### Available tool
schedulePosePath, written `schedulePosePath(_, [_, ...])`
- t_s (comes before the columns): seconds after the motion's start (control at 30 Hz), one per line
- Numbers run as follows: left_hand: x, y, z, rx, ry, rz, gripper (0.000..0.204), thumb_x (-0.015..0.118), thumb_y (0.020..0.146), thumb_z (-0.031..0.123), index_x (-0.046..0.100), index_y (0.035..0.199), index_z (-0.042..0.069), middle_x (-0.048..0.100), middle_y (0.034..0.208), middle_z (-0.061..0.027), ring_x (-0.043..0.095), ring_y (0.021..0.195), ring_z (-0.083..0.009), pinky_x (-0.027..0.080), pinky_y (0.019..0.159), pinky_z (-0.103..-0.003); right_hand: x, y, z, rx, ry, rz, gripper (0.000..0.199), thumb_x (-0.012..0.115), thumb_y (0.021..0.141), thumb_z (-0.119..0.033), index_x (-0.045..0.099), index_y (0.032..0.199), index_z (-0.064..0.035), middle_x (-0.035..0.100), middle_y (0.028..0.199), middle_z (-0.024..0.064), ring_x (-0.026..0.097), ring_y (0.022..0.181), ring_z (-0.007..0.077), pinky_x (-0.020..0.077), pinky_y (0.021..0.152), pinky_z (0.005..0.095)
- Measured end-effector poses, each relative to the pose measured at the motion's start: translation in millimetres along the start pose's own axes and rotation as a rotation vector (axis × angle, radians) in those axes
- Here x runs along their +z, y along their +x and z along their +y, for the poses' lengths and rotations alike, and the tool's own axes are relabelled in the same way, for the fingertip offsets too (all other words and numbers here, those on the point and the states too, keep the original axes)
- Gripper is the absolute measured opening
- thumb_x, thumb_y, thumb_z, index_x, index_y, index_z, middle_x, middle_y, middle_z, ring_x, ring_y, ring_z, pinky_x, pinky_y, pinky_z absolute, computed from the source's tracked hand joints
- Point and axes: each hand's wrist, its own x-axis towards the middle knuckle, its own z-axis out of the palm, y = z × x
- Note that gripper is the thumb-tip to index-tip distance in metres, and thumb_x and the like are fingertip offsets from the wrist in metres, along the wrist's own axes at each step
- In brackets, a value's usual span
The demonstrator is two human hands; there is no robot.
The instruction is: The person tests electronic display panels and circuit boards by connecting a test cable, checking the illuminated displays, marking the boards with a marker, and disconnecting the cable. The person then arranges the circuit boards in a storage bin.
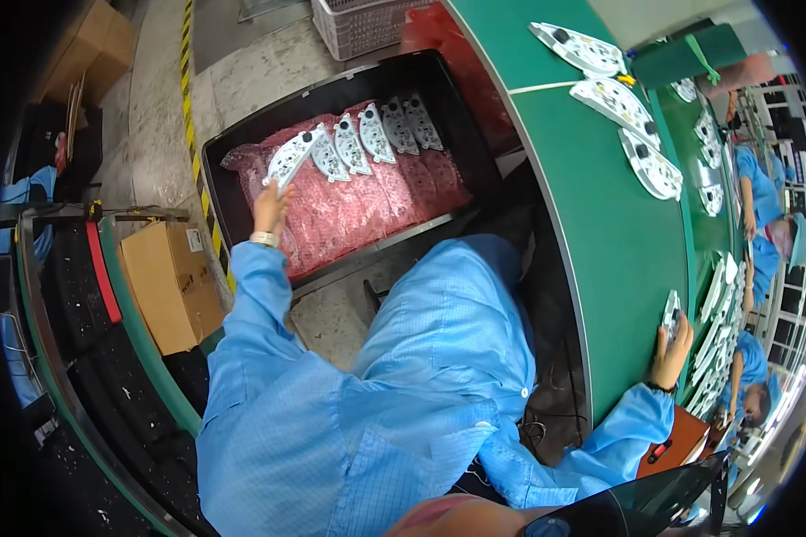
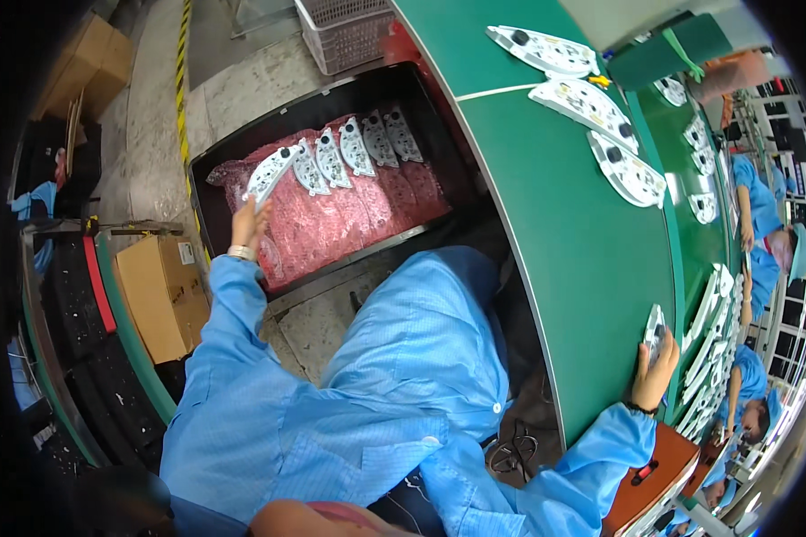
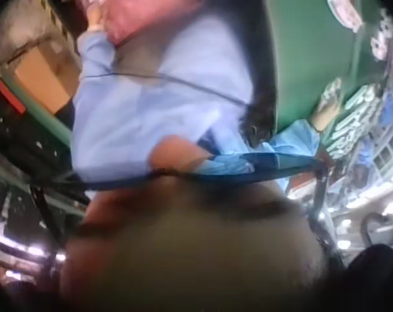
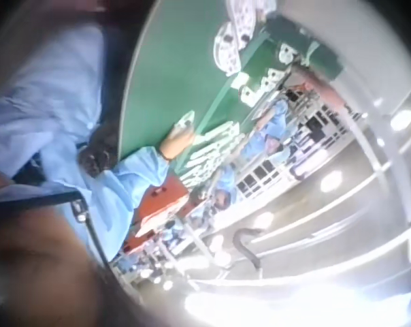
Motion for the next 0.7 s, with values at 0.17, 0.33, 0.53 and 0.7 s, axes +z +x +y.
schedulePosePath(0.17, [9.3, 45.4, -78.9, -0.17, -0.562, 0.109, 0.033, 0.048, 0.099, 0.03, 0.05, 0.122, 0.008, 0.063, 0.115, -0.0076, 0.06, 0.093, -0.0163, 0.044, 0.073, -0.029, 2.4, -1.3, 3.0, 0.081, -0.045, -0.024, 0.046, 0.055, 0.092, -0.015, 0.044, 0.134, -0.0015, 0.048, 0.125, 0.0206, 0.048, 0.116, 0.0364, 0.0373, 0.1, 0.0413])
schedulePosePath(0.33, [22.6, 85.8, -114.1, -0.292, -0.65, 0.333, 0.036, 0.049, 0.098, 0.028, 0.044, 0.128, 0.009, 0.058, 0.125, -0.0088, 0.058, 0.103, -0.0187, 0.043, 0.079, -0.032, 1.3, -1.8, 5.0, 0.073, -0.011, -0.038, 0.046, 0.055, 0.092, -0.016, 0.044, 0.134, -0.0002, 0.048, 0.127, 0.0195, 0.048, 0.117, 0.0347, 0.0366, 0.101, 0.0402])
schedulePosePath(0.53, [36.2, 92.0, -132.2, -0.191, -0.549, 0.284, 0.035, 0.048, 0.099, 0.027, 0.043, 0.129, 0.01, 0.058, 0.126, -0.0101, 0.056, 0.108, -0.0215, 0.042, 0.084, -0.033, -1.9, -1.0, 4.6, 0.095, -0.044, -0.071, 0.048, 0.056, 0.091, -0.018, 0.043, 0.133, 0.0006, 0.048, 0.125, 0.0195, 0.048, 0.114, 0.0349, 0.0372, 0.1, 0.0408])
schedulePosePath(0.7, [40.5, 89.1, -133.8, -0.136, -0.419, 0.241, 0.033, 0.046, 0.1, 0.027, 0.043, 0.13, 0.014, 0.057, 0.127, -0.0112, 0.057, 0.108, -0.0229, 0.042, 0.086, -0.035, -3.1, -0.9, 5.7, 0.131, -0.027, -0.089, 0.047, 0.056, 0.091, -0.017, 0.043, 0.132, 0.0014, 0.047, 0.126, 0.0199, 0.048, 0.115, 0.0352, 0.0371, 0.1, 0.0406])
